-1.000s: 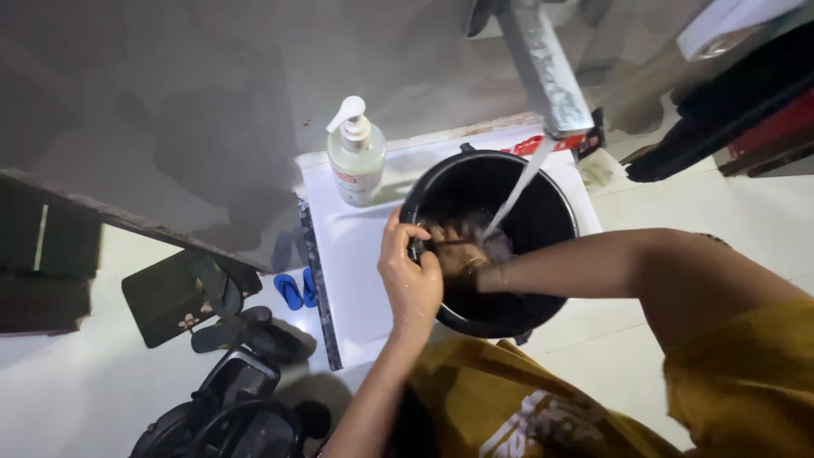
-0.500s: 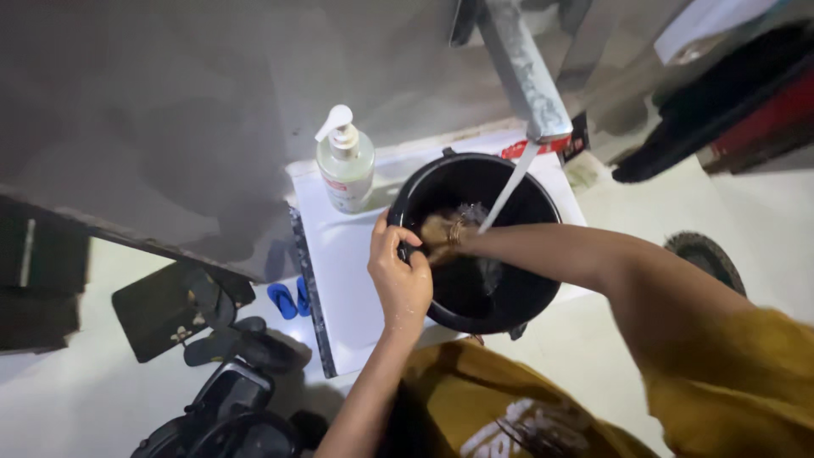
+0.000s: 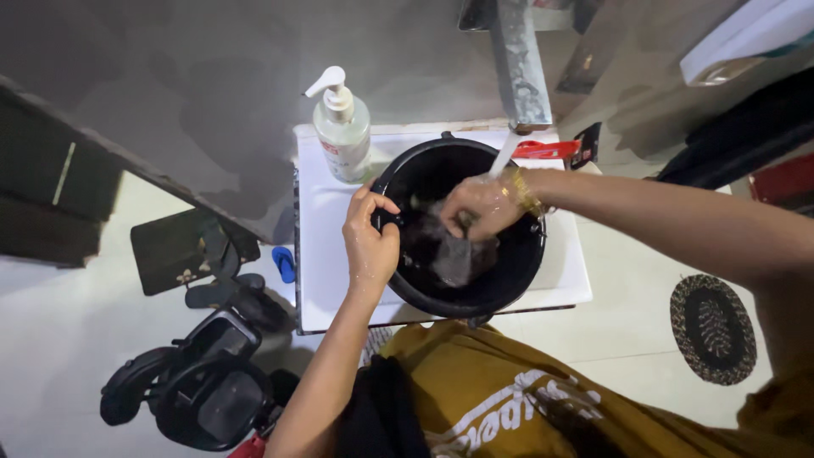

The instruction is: The person washes a cloth by hand in a bucket under a running faucet, retrieves a bottle of liquid from a kitchen cabinet, and pours it into the bucket to continue scrubbing the cloth.

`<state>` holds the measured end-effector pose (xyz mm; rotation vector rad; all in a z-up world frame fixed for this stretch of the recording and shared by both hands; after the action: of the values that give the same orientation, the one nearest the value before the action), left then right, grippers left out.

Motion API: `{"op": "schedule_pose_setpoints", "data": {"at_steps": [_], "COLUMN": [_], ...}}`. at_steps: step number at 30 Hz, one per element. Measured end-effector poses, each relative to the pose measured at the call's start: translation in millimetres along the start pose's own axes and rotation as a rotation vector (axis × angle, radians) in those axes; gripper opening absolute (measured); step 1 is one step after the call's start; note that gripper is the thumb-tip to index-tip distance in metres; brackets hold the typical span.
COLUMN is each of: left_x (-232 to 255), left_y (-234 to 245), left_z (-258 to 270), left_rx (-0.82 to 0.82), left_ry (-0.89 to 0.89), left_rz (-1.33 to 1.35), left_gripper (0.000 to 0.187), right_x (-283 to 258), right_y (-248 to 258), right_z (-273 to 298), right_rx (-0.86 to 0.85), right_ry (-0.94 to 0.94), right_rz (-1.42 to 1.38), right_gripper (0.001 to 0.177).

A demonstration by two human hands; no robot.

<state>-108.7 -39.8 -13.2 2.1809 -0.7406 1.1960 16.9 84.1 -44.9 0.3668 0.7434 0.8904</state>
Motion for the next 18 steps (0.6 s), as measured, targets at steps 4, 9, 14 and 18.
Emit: {"op": "schedule_pose_setpoints", "data": {"at_steps": [4, 9, 14, 18], "left_x": [4, 4, 0, -3], "left_y": [2, 1, 3, 1], "left_z": [1, -4, -10, -13], "left_rx": [0.014, 0.006, 0.011, 0.0], "left_ry": [0.016, 0.007, 0.005, 0.05], "left_rz": [0.008, 0.009, 0.041, 0.086], "left_gripper": [0.026, 0.024, 0.023, 0.019], "right_x": [51, 98, 54, 35], "right_y": [-40, -116, -115, -105], "right_z": [-82, -170, -197, -188], "right_rx": [0.297, 0.396, 0.465, 0.51], "right_ry": [-0.09, -0.557, -0.378, -0.309], "right_rz": [0.005, -0.196, -0.146, -0.12], "right_gripper": [0.048, 0.069, 0.059, 0.051]}}
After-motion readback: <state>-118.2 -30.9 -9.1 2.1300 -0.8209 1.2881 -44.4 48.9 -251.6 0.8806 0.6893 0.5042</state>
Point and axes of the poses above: each hand's wrist, its own z-axis away from the middle knuckle, its own y-axis out of the back of the hand, x = y × z, the point moved 9 cm from there along -z, towards the middle knuckle, and after that the axes turned 10 degrees about -y, right-handed, at the moved point
